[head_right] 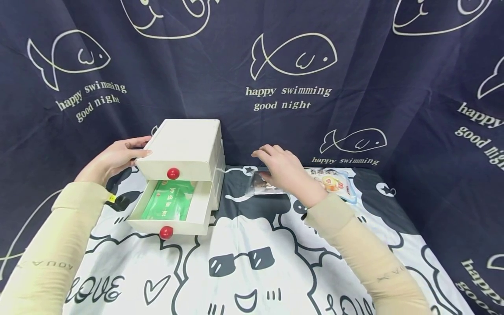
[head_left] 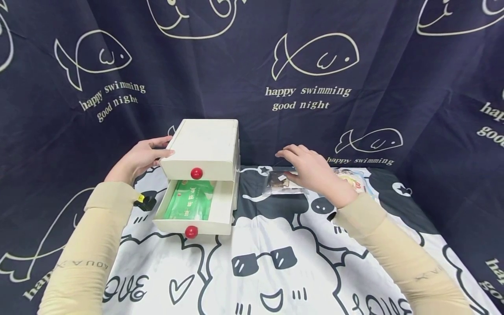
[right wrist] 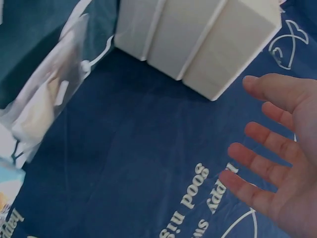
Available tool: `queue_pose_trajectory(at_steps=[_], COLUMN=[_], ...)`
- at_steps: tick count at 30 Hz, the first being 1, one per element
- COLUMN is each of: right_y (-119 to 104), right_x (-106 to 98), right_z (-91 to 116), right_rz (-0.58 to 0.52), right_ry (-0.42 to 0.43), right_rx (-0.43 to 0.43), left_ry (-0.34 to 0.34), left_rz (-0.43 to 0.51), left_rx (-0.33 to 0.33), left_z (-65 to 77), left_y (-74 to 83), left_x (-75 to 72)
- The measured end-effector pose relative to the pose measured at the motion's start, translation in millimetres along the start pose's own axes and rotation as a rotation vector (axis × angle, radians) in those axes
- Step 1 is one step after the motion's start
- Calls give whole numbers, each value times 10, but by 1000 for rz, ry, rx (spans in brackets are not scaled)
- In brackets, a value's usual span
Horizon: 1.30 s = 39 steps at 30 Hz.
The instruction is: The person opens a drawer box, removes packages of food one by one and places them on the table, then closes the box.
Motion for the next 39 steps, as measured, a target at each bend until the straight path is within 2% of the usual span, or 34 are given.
queue_pose_trajectory(at_steps=[9, 21, 39], right_y=[-198, -439, -821], right_x=[-122, -268, -427], right_z=[-135, -297, -546], right_rz=[-35, -89, -144], right_ry=[38, 149, 189], right_rx=[-49, -122, -233], left_ry=[0, -3, -1], left_rz=[13, 18, 20], left_rx=[-9, -13, -5], left_z=[-22, -6, 11], left_y=[-12, 4, 8], left_x=[-8, -2, 6])
Point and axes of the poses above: each hand's wrist, its own z-axis away from the middle knuckle, its own x-axis out of the palm, y = z × x, the point moved 7 cm from there along -z, towards the middle knuckle, and after that the axes turned 14 degrees about z, right-handed, at the moved point
